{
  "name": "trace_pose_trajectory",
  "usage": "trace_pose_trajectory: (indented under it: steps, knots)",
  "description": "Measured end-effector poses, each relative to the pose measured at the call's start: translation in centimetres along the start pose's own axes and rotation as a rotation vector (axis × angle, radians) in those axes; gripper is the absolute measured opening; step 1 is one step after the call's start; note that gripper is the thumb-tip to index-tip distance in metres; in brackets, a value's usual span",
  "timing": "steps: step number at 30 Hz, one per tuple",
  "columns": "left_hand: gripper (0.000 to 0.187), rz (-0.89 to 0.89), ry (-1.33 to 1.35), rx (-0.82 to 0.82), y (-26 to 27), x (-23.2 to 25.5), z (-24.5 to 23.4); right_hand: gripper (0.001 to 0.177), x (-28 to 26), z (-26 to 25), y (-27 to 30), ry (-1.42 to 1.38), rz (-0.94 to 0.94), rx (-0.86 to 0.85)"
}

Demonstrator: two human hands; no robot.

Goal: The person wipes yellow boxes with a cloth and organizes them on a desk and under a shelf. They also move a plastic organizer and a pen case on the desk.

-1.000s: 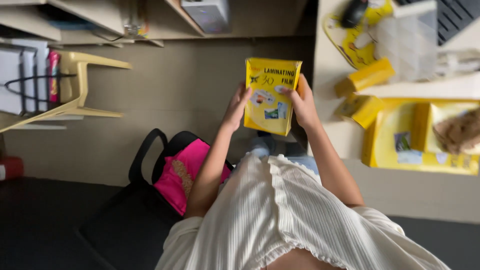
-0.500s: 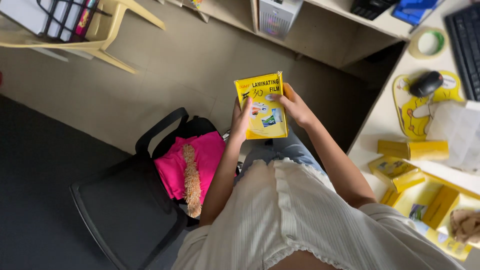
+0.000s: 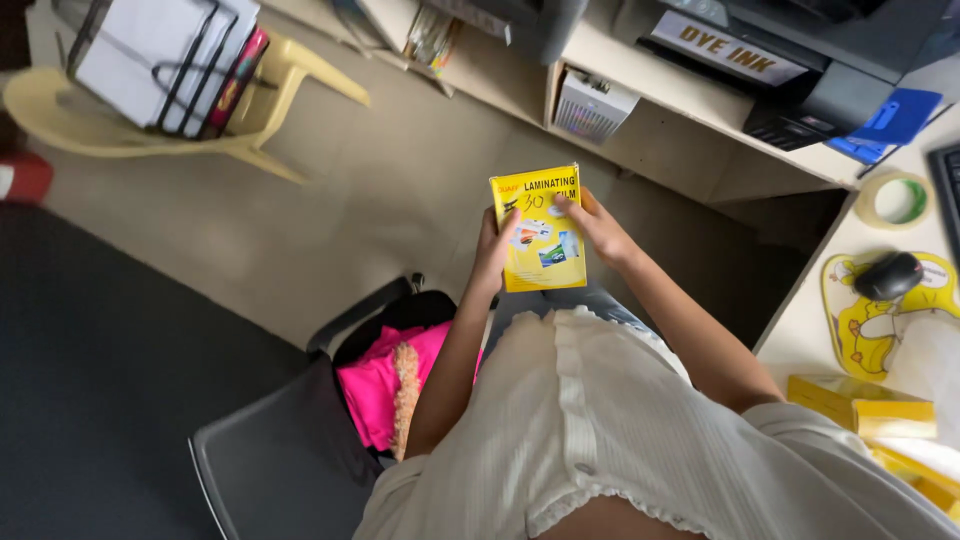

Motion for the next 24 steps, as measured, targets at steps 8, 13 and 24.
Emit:
trace_pose_trajectory:
  steps: [8,13,24]
  knots:
    - [0.046,-0.322,-0.065,-0.212,-3.1,-1.1,5.8,0.055,0.7,-3.3,2.6,-0.278,0.039,0.264]
    - [0.052,-0.560,-0.340,-0.377,-3.1,-5.0,11.6,0.052,4.3,-7.3,8.5,-0.318,0.004,0.601]
    - [0.052,-1.007,-0.491,-0.764,10.7,-22.1,21.2,0.049,16.3,-10.7,31.6,-0.338,0.062,1.182]
Point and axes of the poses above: each hand's wrist, its own y-axis away from the middle knuckle, its own z-axis out of the palm, x = y × z, the point moved 8 cm from there along -y, towards the middle knuckle, and after that the axes turned 14 degrees about y, right-handed, at the moved point
